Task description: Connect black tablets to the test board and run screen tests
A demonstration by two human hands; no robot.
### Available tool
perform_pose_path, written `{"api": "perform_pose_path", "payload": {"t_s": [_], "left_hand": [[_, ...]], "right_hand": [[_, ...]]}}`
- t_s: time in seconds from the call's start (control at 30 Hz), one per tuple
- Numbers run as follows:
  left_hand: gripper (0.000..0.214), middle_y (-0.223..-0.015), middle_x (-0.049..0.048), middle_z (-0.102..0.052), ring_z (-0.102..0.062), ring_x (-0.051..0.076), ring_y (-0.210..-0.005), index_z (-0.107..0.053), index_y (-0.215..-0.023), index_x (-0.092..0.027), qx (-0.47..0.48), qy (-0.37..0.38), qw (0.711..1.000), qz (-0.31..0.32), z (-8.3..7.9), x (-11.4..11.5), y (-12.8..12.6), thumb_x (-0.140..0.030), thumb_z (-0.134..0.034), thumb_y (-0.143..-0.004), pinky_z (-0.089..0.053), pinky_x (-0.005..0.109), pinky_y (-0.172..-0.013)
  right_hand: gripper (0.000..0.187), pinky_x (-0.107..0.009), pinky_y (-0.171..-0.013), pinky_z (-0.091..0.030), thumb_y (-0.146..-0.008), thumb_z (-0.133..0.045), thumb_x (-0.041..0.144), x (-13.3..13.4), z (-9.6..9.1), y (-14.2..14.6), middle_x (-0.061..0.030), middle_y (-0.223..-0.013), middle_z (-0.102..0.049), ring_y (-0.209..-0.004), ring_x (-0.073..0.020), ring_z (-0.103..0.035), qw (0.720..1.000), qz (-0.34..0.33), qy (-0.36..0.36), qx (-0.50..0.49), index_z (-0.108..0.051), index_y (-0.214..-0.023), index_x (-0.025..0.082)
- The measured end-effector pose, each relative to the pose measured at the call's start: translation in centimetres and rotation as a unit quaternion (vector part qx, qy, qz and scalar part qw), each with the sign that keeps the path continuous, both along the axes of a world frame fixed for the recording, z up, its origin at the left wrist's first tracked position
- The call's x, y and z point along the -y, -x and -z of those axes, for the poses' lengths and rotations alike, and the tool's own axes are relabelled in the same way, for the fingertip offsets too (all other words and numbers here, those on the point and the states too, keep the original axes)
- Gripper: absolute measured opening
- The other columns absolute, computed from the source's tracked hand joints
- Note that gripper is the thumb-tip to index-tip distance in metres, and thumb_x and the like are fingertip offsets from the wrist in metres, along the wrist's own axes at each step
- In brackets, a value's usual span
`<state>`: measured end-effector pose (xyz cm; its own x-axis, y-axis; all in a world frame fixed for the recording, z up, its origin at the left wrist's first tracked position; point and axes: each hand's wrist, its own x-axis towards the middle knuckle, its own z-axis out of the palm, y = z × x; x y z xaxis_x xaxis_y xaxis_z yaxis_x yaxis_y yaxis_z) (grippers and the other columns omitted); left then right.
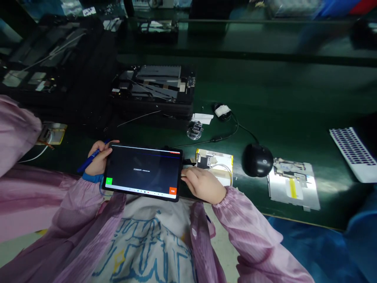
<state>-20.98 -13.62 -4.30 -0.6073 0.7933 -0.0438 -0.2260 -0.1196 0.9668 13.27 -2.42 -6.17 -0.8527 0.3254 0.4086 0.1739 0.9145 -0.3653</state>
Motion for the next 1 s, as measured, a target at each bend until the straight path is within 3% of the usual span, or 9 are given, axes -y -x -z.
{"api": "perform_pose_path", "payload": {"t_s": [0.43,0.73,1.0], "left_hand": [[0.041,-0.09,0.0076,-0.074,-0.068,0.021,-0.079,-0.037,-0.066,-0.02,-0.001,0.006,1.0,-0.004,-0.1,-0.1,-0.1,-0.016,-0.077,-0.06,-0.052,0.032,-0.07],[0.043,-0.091,0.008,-0.073,-0.068,0.023,-0.08,-0.034,-0.066,-0.021,0.001,0.014,1.0,-0.013,-0.2,0.0,-0.2,-0.017,-0.077,-0.06,-0.052,0.034,-0.073],[0.038,-0.09,0.0066,-0.074,-0.069,0.022,-0.083,-0.038,-0.064,-0.02,-0.001,0.01,1.0,-0.009,-0.5,-0.1,-0.4,-0.016,-0.075,-0.06,-0.052,0.032,-0.07]], "right_hand": [[0.022,-0.029,-0.053,-0.049,-0.098,-0.039,0.024,-0.8,-0.1,-0.1,-0.0063,-0.072,-0.067,-0.06,-0.0164,-0.062,0.998,-0.025,-0.049,-0.005,-0.058,-0.094,0.017],[0.019,-0.03,-0.059,-0.054,-0.098,-0.042,0.026,-1.0,1.0,-0.3,-0.0077,-0.077,-0.069,-0.067,-0.0179,-0.066,0.999,-0.029,0.0,-0.017,-0.059,-0.094,0.018],[0.022,-0.03,-0.057,-0.053,-0.099,-0.038,0.026,-0.9,1.0,-0.1,-0.0072,-0.075,-0.069,-0.064,-0.0174,-0.066,1.0,-0.023,-0.003,0.008,-0.058,-0.095,0.017]]}}
